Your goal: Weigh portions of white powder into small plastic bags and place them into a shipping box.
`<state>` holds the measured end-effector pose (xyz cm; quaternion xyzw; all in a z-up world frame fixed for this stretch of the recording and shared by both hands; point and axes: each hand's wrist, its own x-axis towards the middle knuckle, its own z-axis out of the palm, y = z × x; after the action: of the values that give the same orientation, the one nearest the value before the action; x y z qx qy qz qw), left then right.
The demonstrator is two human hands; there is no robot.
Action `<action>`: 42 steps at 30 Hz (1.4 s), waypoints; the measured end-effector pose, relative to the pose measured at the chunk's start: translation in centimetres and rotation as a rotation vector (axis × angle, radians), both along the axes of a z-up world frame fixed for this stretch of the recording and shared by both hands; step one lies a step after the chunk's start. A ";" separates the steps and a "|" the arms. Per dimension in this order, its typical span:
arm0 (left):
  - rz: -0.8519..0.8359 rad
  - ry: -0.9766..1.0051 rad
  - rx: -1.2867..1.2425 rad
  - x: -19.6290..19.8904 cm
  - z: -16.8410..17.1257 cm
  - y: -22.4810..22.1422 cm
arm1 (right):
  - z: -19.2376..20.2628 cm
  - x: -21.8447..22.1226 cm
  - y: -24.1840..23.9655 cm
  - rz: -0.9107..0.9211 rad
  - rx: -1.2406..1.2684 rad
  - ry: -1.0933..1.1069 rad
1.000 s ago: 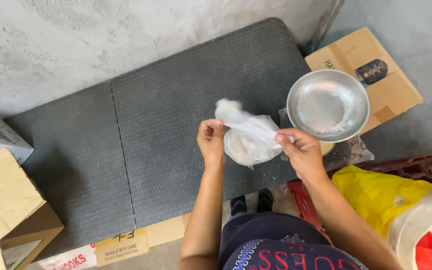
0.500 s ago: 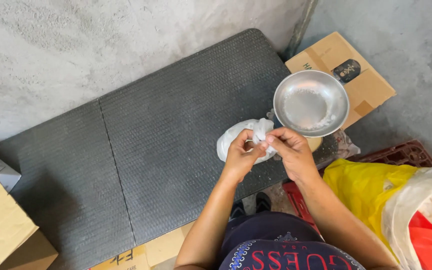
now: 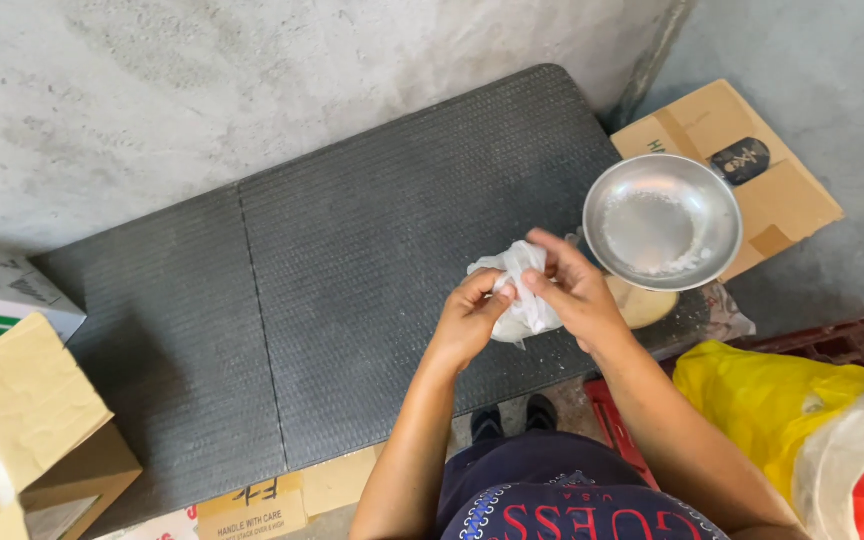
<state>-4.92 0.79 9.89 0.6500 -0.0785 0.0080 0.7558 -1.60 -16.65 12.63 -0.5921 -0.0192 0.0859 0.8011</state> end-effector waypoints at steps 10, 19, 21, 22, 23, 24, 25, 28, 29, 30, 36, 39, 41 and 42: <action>0.287 0.228 0.012 -0.6 -4.6 7.1 | -5.2 3.8 -1.9 0.016 0.360 0.126; 0.544 -0.592 0.956 -1.4 7.5 0.8 | -7.4 2.5 -0.1 0.027 0.083 -0.043; 0.395 -0.380 1.033 0.4 4.0 0.3 | -5.2 1.7 0.5 0.045 0.011 -0.020; 0.391 -0.376 1.030 0.6 3.6 0.4 | -4.5 1.3 0.5 0.043 0.008 -0.015; 0.468 -0.356 0.867 1.0 3.3 0.5 | -3.8 1.2 0.5 0.009 0.030 -0.062; 0.540 -0.334 0.703 1.5 3.0 0.6 | -3.0 1.1 0.5 -0.025 0.051 -0.110; 0.536 -0.332 0.703 1.7 2.7 0.7 | -3.0 0.7 0.5 -0.027 0.051 -0.107; 0.513 -0.144 0.340 2.4 0.2 1.1 | -4.1 0.0 0.6 -0.086 0.052 -0.184; 0.433 0.013 0.106 2.7 -1.7 1.2 | -5.2 -0.2 0.7 -0.053 -0.024 -0.219; 0.348 0.171 -0.125 2.9 -3.6 1.3 | -6.3 -0.4 0.9 -0.021 -0.100 -0.253; 0.294 0.316 -0.605 2.5 -2.7 4.3 | -13.6 0.2 -0.3 0.089 -0.155 0.023; 0.190 0.429 -1.010 2.3 -1.6 7.1 | -6.8 0.6 -1.2 0.099 0.349 0.376; 0.117 0.435 -1.022 2.5 -2.6 7.5 | -5.4 1.6 -1.9 0.087 0.429 0.424; 0.047 0.441 -1.037 2.8 -3.1 7.7 | -4.6 2.1 -2.4 0.080 0.506 0.472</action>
<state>-2.16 8.46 6.83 0.1811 0.1099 -0.0738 0.9745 0.51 -19.05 8.00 -0.3374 0.1228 0.2441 0.9008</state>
